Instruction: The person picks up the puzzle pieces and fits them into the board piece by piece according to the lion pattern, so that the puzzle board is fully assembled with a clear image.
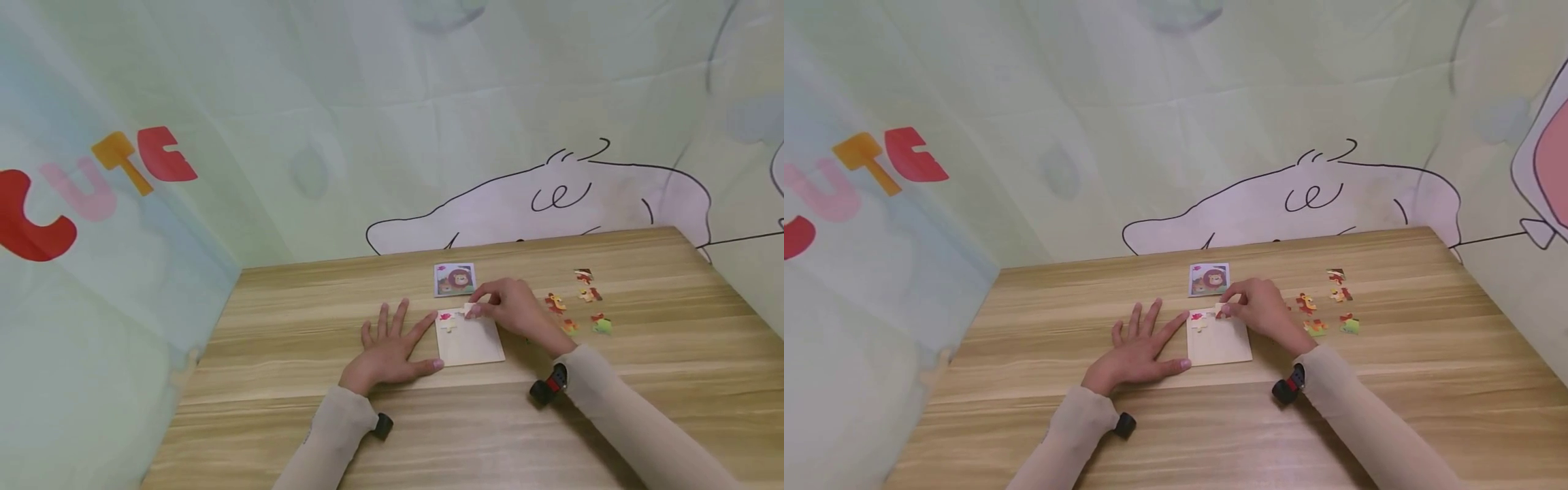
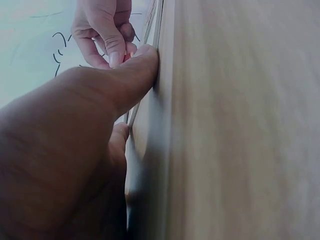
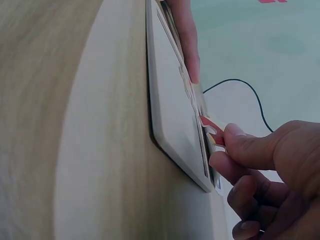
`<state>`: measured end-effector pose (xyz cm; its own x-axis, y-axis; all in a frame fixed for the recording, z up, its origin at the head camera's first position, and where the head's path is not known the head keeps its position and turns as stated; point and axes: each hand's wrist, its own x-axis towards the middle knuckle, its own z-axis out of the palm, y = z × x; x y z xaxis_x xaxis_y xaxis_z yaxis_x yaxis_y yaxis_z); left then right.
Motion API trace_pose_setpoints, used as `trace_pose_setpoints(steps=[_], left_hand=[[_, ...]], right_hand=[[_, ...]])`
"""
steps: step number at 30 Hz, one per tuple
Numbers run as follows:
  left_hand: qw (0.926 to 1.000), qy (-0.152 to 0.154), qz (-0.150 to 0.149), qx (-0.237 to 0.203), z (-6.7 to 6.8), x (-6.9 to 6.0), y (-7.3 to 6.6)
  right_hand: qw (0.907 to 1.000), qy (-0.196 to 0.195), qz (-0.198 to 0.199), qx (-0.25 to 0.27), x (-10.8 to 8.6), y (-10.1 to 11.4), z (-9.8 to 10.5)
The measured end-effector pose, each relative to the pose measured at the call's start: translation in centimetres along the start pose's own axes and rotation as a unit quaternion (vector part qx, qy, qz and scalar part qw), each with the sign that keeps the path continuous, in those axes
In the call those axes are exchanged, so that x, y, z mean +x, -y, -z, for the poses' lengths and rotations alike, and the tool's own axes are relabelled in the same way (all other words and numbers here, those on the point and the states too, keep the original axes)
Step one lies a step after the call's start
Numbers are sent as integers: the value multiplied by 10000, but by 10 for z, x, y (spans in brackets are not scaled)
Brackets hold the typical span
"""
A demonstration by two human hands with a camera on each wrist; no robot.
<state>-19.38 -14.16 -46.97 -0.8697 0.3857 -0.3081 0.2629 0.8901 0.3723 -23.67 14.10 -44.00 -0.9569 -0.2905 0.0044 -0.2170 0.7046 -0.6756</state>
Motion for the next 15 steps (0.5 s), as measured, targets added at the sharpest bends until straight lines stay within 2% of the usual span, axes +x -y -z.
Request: trace_pose_setpoints(steps=[8,15], left_hand=[[10000,90,33,-19,-1,4,1],[9999,104,54,18,1,2,-1]], right_hand=[[9996,-9,286,-22,0,3,-8],[9998,157,98,-78,3,6,-14]])
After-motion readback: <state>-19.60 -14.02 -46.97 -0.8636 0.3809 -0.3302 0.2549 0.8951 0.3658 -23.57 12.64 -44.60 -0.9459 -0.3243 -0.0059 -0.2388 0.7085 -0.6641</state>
